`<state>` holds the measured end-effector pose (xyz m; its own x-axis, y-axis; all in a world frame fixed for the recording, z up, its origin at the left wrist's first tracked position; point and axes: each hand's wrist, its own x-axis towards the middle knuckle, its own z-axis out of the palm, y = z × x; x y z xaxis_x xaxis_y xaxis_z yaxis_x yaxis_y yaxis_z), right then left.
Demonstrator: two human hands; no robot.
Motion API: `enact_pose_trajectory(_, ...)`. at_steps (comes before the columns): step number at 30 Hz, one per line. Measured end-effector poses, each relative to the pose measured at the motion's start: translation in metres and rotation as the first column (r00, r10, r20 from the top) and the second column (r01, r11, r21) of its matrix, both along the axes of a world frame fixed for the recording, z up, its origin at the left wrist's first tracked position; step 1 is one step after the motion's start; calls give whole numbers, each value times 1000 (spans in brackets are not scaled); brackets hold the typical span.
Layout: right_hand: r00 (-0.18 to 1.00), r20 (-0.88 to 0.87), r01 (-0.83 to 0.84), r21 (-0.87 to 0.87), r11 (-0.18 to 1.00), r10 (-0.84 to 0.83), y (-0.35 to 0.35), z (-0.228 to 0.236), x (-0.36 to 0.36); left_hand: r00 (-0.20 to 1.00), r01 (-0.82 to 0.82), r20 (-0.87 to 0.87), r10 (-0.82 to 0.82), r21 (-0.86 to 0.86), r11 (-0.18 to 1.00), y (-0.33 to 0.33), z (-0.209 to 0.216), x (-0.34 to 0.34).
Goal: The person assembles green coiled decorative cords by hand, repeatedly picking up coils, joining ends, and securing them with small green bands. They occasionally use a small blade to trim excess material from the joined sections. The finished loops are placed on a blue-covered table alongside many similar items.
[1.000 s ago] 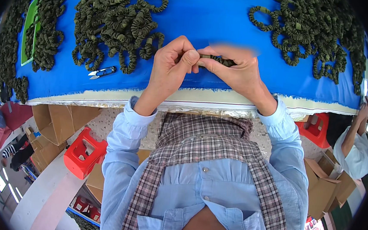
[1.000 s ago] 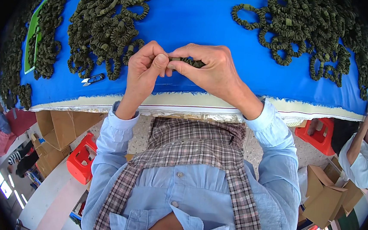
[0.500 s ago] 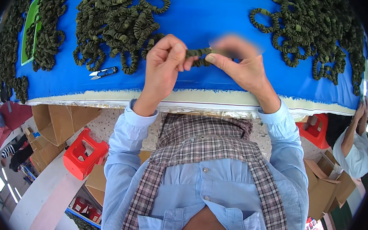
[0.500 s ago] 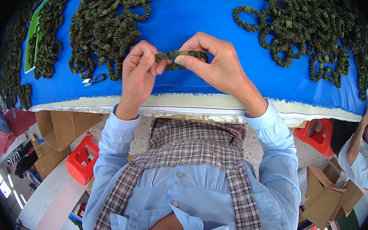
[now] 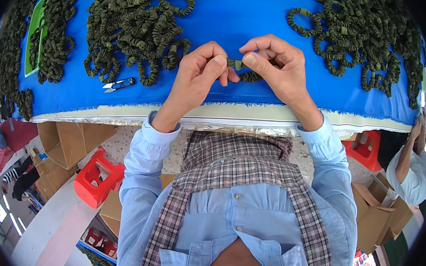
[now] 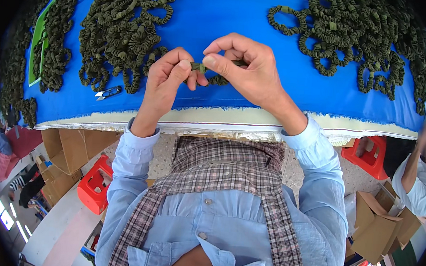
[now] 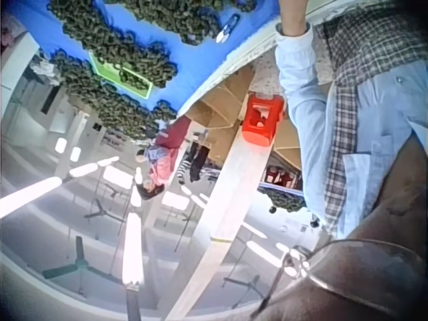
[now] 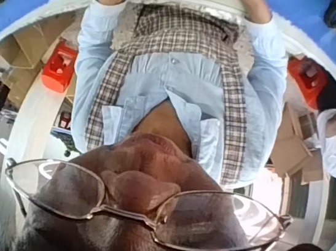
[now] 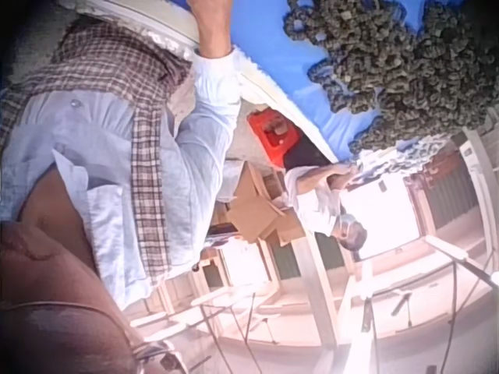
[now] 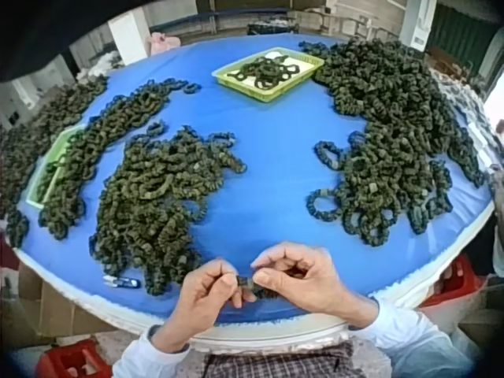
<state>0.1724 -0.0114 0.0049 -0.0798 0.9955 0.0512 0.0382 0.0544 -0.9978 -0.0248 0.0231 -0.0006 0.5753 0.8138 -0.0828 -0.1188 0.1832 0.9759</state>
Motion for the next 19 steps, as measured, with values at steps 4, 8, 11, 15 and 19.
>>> enact_pose_trajectory(4, 997, 81, 0, 26, 1000, -2, -3, 2, -3, 999, -39, -10, 39, -19, 999, 1, -2, 4)
enact_pose_trajectory(8, 1000, -17, 20, 19, 1000, -19, 0, 1, -2, 994, -53, 95, 54, -14, 999, 4, -11, 7)
enact_pose_trajectory(11, 994, -109, 0, -37, 999, -4, 0, 0, 0, 995, -63, -67, 68, 76, 995, 2, 0, 13)
enact_pose_trajectory(15, 990, -138, -2, -60, 998, -6, 1, 2, -3, 985, -30, -165, 56, 157, 987, 3, -4, 11)
enact_pose_trajectory(19, 975, -220, -16, -120, 993, -11, 3, 0, 4, 998, -37, -55, 40, 59, 998, 4, -17, 8)
